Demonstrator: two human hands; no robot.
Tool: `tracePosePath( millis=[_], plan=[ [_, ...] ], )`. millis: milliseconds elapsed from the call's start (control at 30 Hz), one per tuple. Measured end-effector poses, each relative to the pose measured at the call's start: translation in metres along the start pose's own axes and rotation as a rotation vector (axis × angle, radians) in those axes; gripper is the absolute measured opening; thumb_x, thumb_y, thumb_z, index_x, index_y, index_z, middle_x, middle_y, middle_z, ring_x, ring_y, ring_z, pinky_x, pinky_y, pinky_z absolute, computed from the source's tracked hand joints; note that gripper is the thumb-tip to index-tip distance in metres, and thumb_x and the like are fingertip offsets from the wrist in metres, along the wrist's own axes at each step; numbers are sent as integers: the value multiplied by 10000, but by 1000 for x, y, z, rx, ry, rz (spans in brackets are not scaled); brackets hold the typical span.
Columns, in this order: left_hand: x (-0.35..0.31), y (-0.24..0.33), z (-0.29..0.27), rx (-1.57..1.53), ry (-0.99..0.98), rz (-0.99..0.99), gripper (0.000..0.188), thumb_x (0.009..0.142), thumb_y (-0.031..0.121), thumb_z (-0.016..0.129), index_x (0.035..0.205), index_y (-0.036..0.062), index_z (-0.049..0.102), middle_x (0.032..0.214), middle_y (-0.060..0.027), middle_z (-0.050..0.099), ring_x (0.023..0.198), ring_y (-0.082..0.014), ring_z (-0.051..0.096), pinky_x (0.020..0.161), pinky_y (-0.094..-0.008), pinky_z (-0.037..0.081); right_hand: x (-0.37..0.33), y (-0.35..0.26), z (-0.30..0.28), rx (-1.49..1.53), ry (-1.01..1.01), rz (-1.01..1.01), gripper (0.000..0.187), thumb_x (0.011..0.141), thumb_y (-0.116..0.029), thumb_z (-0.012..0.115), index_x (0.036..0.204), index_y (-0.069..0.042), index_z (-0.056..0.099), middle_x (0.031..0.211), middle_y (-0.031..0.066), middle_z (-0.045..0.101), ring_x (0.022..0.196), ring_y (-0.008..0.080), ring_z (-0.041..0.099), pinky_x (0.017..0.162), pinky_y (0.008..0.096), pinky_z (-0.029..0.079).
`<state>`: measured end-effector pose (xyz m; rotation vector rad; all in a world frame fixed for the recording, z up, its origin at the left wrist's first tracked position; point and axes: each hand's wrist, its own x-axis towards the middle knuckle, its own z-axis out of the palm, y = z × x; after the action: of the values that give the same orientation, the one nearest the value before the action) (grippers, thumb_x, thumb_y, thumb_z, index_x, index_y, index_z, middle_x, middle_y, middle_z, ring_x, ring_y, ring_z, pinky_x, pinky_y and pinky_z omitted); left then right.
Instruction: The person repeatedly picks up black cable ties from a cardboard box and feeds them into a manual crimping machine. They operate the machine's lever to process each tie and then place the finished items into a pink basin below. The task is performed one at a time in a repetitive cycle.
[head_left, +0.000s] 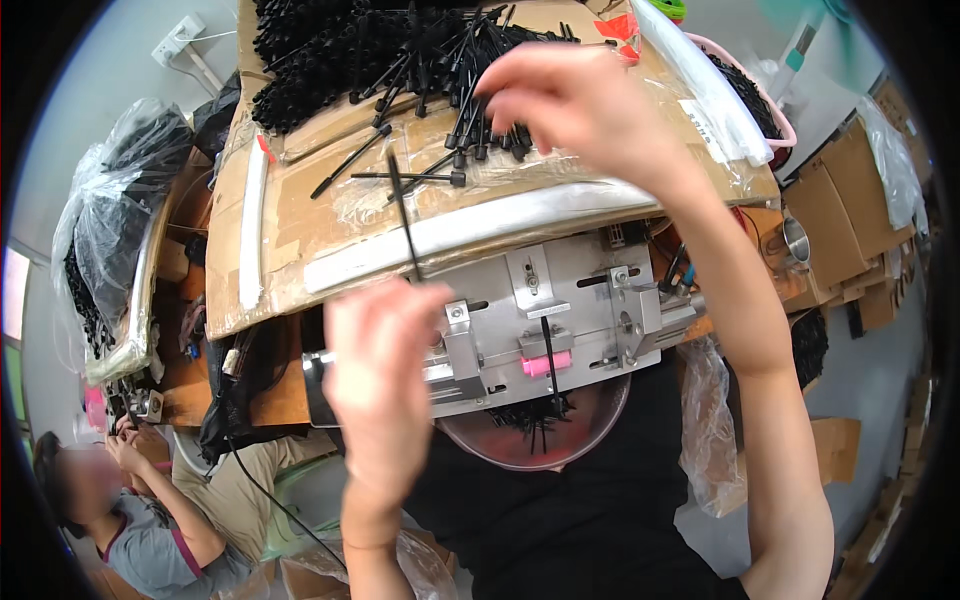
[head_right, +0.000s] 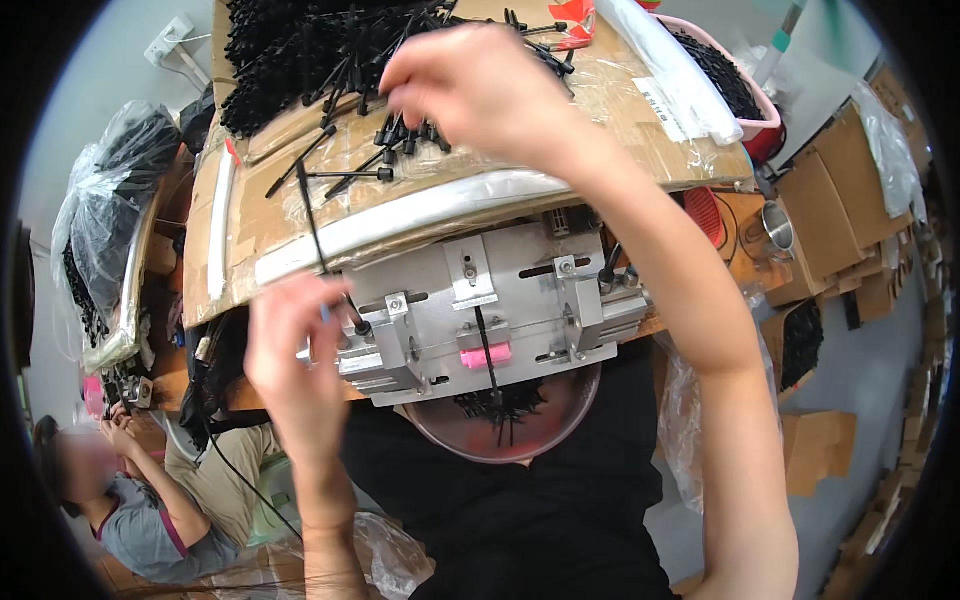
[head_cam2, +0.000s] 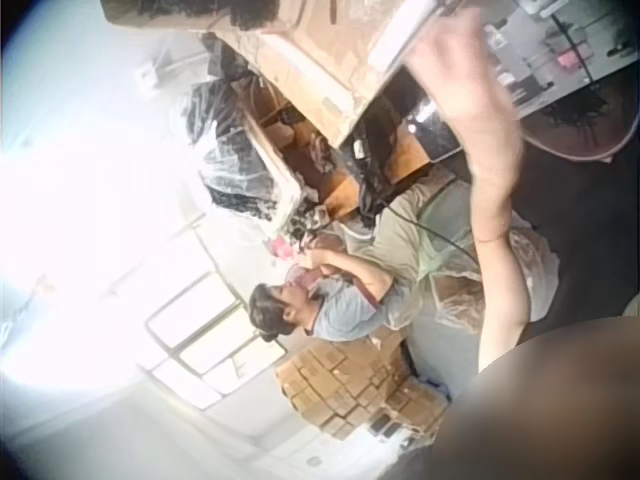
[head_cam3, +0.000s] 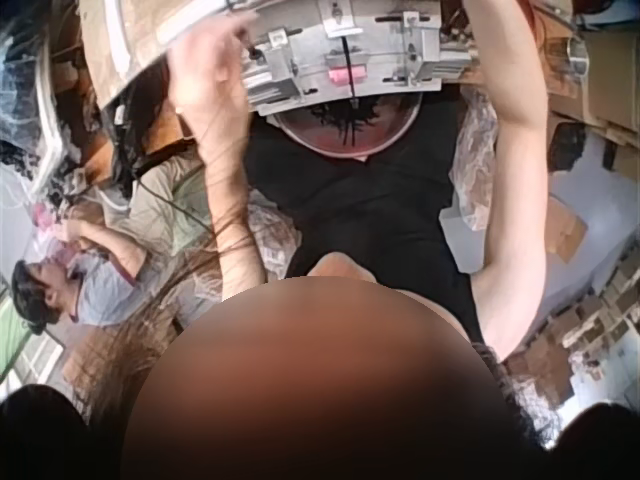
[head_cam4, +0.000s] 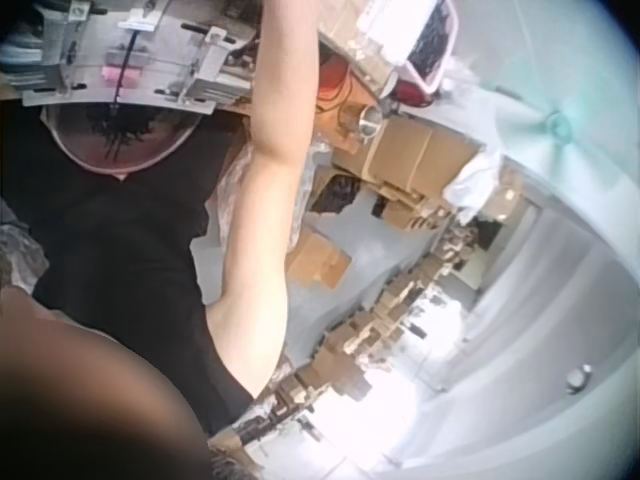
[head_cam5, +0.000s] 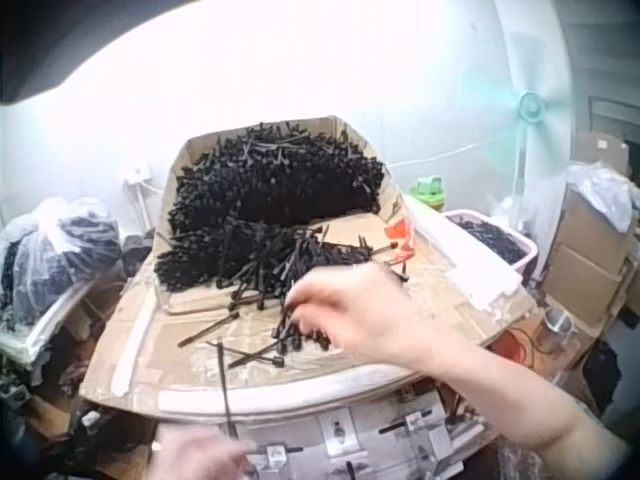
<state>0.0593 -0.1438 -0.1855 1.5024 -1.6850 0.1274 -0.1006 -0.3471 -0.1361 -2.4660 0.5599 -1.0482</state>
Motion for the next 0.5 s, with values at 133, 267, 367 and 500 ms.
tracePosePath(
  millis=[133,267,367,500],
  plan=[
    [-75,38,29,11,-280,-20,621,758,-66,645,1357,-74,483,943,-119,573,848,-241,544,785,-323,471,-10,-18,-47,675,199,409,211,948,-82,621,1119,41,599,935,206,700,768,220,726,493,226,547],
    [-106,60,62,65,-428,-21,678,763,-60,608,1404,-112,392,967,-120,521,861,-235,522,821,-326,471,-42,-22,-74,707,305,223,257,974,-142,595,1161,35,597,1008,199,692,797,200,710,495,222,518],
    [-105,62,72,88,-466,-28,700,756,-58,611,1411,-117,372,987,-119,520,880,-237,520,832,-326,475,-70,-28,-81,602,367,149,307,1025,-213,515,1236,3,575,1039,163,673,796,128,669,463,163,429],
    [-101,58,73,154,-475,-9,735,730,-65,600,1413,-142,340,1022,-137,520,909,-257,524,852,-330,479,-91,-50,-66,491,353,87,298,1019,-228,529,1197,11,548,994,178,649,781,181,653,475,167,450]
  ],
)
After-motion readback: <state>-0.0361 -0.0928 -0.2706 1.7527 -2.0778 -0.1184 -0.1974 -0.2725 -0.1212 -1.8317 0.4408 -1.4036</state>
